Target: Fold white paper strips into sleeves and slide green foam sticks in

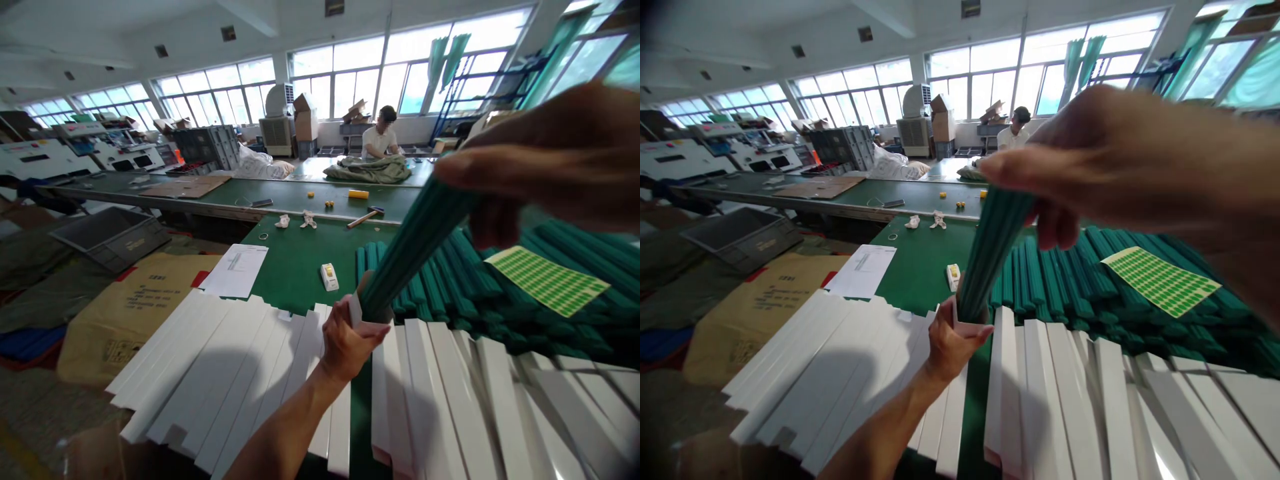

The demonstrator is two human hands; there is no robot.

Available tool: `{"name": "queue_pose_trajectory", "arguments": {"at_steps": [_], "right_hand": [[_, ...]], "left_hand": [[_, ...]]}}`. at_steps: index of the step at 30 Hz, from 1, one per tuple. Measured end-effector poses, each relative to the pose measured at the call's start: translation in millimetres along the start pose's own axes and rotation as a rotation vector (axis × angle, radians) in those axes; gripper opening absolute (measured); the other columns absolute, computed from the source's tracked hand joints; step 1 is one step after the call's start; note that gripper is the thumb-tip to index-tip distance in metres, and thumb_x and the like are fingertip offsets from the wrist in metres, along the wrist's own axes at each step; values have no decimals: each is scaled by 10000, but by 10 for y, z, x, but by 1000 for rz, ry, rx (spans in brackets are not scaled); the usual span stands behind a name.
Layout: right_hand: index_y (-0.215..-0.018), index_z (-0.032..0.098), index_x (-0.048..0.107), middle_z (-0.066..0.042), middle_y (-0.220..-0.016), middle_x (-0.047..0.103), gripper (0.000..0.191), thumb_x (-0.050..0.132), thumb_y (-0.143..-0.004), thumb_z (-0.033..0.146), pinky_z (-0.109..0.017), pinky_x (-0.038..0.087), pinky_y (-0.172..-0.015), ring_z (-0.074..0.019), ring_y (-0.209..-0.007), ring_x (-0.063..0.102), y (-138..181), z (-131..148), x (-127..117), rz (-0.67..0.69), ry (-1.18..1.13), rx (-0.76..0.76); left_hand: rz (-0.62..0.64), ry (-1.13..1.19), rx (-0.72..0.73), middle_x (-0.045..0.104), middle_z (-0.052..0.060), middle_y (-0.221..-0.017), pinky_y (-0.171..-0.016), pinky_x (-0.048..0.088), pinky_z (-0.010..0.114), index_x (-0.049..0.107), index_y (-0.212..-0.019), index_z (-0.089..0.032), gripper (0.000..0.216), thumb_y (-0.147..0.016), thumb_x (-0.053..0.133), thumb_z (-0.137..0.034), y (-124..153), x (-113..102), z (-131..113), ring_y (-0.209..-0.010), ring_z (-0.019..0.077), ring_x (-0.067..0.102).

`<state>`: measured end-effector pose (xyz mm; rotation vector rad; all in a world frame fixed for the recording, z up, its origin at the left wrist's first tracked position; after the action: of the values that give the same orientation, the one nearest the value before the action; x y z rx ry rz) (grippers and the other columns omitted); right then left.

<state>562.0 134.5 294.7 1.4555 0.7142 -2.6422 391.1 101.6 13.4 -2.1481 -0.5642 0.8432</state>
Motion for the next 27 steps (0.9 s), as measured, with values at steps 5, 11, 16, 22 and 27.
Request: {"name": "queue_pose_trajectory", "arguments": {"at_steps": [5, 11, 16, 22, 27], "right_hand": [[-498, 144, 566, 12, -380, 407, 572, 607, -792, 632, -225, 215, -458, -56, -361, 399, 181, 236, 1066, 289, 332, -144], [-722, 164, 636, -50, -607, 593, 599, 337, -912, 648, -256, 369, -520, -148, -525, 550, 471, -256, 1721, 178, -238, 53], [-1034, 174, 676, -74, -1052, 683, 475, 530, -854, 589, -332, 486, -877, -206, -957, 626, 740, -377, 2288, 65, -1102, 349], [-1081, 212, 686, -41, -1114, 668, 345, 538, -897, 464, -323, 443, -958, -202, -1039, 597, 766, -222, 2612, -125, -1337, 346], [-1149, 262, 660, -3, -1070, 677, 291, 567, -876, 299, -283, 448, -899, -170, -976, 603, 586, -195, 2542, -174, -1369, 268]], "left_hand": [[-122, -24, 72, 631, 212, -1187, -777, 606, 401, 307, -1415, -104, 977, -692, 721, -613, -2, -74, 147, -1033, 322, 676], [-218, -82, 125, 654, 212, -1126, -735, 604, 385, 297, -1435, -101, 1005, -695, 683, -661, 9, -147, 215, -972, 316, 693], [-186, -83, 133, 635, 224, -1124, -733, 588, 403, 268, -1445, -103, 963, -756, 570, -704, -13, -157, 212, -1011, 323, 663], [-2, 246, 123, 552, 174, -1190, -820, 544, 364, 319, -1439, -153, 681, -928, 361, -600, -96, -233, 218, -1075, 246, 567], [16, 402, -131, 513, 101, -1071, -785, 509, 297, 568, -1234, -204, 451, -988, 301, -472, -279, -333, 212, -958, 179, 536]]}}
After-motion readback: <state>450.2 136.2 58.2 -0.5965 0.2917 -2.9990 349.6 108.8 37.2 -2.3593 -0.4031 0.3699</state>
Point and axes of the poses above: each hand's wrist, its own y-axis away from the middle knuckle, its own x-axis out of the palm, z = x × y, the point moved 4 cm from there along -y, towards the middle knuckle
